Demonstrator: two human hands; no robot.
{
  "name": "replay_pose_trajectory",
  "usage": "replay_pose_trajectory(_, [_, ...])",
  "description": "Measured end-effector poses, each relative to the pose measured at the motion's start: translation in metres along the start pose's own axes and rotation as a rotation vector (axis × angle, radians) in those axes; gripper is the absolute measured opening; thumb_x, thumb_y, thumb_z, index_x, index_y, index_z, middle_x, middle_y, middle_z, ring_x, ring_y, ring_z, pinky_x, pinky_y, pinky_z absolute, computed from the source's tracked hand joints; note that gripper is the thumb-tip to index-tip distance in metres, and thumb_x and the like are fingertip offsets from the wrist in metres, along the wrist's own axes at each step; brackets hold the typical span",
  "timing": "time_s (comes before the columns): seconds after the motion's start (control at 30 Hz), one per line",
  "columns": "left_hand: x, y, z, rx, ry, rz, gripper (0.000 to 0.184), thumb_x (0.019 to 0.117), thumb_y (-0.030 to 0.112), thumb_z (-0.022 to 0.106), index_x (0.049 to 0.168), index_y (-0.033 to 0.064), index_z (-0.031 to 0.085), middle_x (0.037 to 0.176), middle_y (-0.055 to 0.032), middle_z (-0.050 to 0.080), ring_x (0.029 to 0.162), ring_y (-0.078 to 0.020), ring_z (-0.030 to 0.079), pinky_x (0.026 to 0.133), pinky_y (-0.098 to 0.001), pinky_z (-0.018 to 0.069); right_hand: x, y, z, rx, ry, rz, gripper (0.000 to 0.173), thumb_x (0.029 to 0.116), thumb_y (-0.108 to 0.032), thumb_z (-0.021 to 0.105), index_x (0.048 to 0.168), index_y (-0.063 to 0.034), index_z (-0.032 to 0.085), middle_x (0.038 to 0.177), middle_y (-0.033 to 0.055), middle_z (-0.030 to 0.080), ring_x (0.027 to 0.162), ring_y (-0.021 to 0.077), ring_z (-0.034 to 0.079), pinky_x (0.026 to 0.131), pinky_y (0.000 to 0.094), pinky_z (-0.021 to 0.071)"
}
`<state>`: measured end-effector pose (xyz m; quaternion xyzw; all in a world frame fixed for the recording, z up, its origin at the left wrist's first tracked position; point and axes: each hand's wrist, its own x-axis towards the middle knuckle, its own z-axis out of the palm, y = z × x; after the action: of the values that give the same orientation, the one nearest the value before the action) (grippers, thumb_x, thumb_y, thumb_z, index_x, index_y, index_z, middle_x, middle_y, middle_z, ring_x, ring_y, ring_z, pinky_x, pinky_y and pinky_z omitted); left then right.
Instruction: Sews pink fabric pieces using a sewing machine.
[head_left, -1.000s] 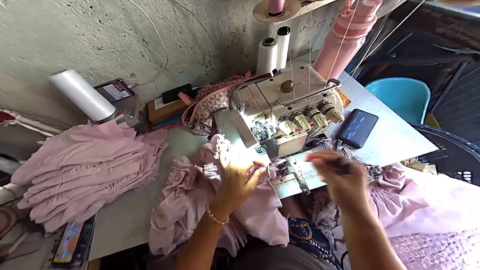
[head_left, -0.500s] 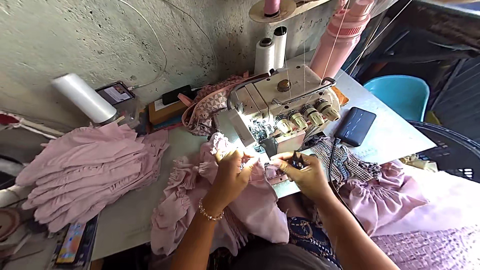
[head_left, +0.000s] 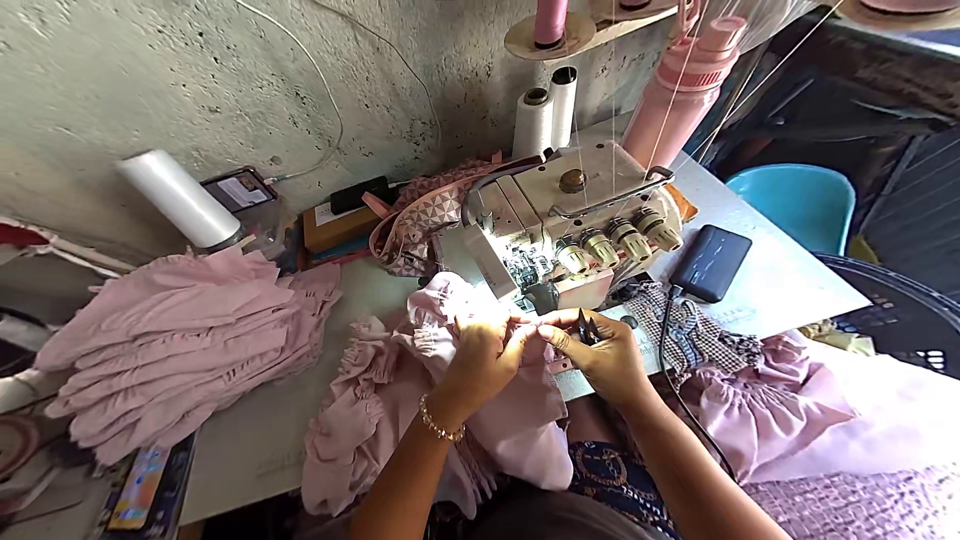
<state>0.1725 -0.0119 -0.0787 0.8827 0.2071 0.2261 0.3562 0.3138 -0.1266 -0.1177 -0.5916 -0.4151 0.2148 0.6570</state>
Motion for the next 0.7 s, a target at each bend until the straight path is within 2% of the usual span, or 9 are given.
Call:
replay_pose_trajectory(0.07, [0.002, -0.002, 0.000, -0.028, -0.043, 0.007, 0.024, 0.1015, 0.019, 0.055, 0.102, 0.0026, 0.072, 0.090, -0.0054, 0.071, 0.089, -0.0129, 0.065, 0.093, -0.0424, 0.0439, 0.001, -0.001, -0.002, -0.016, -0.025, 0.020, 0.010, 0.0918, -0.013, 0.071, 0.098, -0.0074, 0.076, 0.088, -0.0078, 0.074, 0.064, -0.0096, 0.057, 0.057, 0.0086, 0.0467])
replay_pose_trajectory(0.13, [0.004, -0.001, -0.002, -0.038, -0.069, 0.011, 0.023, 0.1016, 0.019, 0.055, 0.103, 0.0035, 0.072, 0.093, -0.0050, 0.071, 0.094, -0.0121, 0.065, 0.095, -0.0425, 0.0433, 0.002, 0.000, -0.002, 0.017, -0.007, 0.014, 0.008, 0.0897, -0.010, 0.072, 0.095, -0.0069, 0.076, 0.086, -0.0079, 0.073, 0.062, -0.0095, 0.055, 0.055, 0.0087, 0.0450])
replay_pose_trajectory(0.3, [0.001, -0.002, 0.004, 0.040, 0.039, -0.031, 0.023, 0.0984, 0.025, 0.062, 0.098, 0.0053, 0.074, 0.089, -0.0037, 0.072, 0.090, -0.0126, 0.067, 0.091, -0.0412, 0.0474, -0.002, 0.005, 0.002, 0.082, 0.072, -0.011, 0.006, 0.0878, -0.005, 0.071, 0.092, -0.0052, 0.075, 0.085, -0.0072, 0.074, 0.062, -0.0080, 0.057, 0.056, 0.0096, 0.0468])
replay_pose_trajectory(0.43, [0.000, 0.000, 0.014, 0.095, 0.129, -0.054, 0.023, 0.0973, 0.023, 0.060, 0.097, 0.0059, 0.075, 0.089, -0.0044, 0.073, 0.093, -0.0160, 0.068, 0.098, -0.0504, 0.0409, -0.002, 0.007, 0.004, 0.018, 0.033, 0.040, 0.008, 0.0906, -0.011, 0.069, 0.095, -0.0062, 0.073, 0.080, -0.0096, 0.068, 0.061, -0.0093, 0.053, 0.055, 0.0086, 0.0441])
replay_pose_trajectory(0.5, [0.001, -0.001, 0.015, 0.124, 0.128, -0.055, 0.022, 0.0974, 0.024, 0.059, 0.098, 0.0073, 0.073, 0.089, -0.0034, 0.071, 0.093, -0.0163, 0.067, 0.097, -0.0513, 0.0400, -0.004, 0.006, 0.006, -0.031, 0.018, 0.062, 0.011, 0.0920, -0.015, 0.067, 0.097, -0.0062, 0.071, 0.077, -0.0107, 0.065, 0.058, -0.0104, 0.051, 0.053, 0.0079, 0.0425])
replay_pose_trajectory(0.57, [0.000, -0.002, 0.014, 0.148, 0.083, -0.066, 0.026, 0.1002, 0.027, 0.056, 0.105, 0.0084, 0.074, 0.094, -0.0031, 0.072, 0.098, -0.0174, 0.067, 0.100, -0.0537, 0.0404, -0.006, 0.005, 0.007, -0.079, 0.018, 0.064, 0.013, 0.0927, -0.017, 0.066, 0.098, -0.0055, 0.070, 0.074, -0.0103, 0.062, 0.056, -0.0106, 0.047, 0.052, 0.0076, 0.0407])
replay_pose_trajectory(0.63, [-0.002, -0.001, 0.013, 0.176, 0.064, -0.067, 0.030, 0.1022, 0.028, 0.054, 0.097, 0.0059, 0.075, 0.090, -0.0063, 0.072, 0.096, -0.0215, 0.068, 0.098, -0.0573, 0.0388, -0.008, 0.005, 0.009, -0.062, 0.033, 0.063, 0.012, 0.0922, -0.016, 0.066, 0.097, -0.0056, 0.070, 0.073, -0.0105, 0.062, 0.055, -0.0105, 0.047, 0.051, 0.0075, 0.0405])
replay_pose_trajectory(0.7, [-0.002, 0.000, 0.014, 0.189, 0.074, -0.067, 0.032, 0.1018, 0.027, 0.054, 0.093, 0.0045, 0.074, 0.087, -0.0080, 0.071, 0.094, -0.0235, 0.068, 0.097, -0.0595, 0.0392, -0.007, 0.004, 0.011, -0.012, 0.031, 0.061, 0.012, 0.0922, -0.014, 0.067, 0.100, -0.0049, 0.070, 0.078, -0.0097, 0.065, 0.057, -0.0094, 0.050, 0.052, 0.0083, 0.0425])
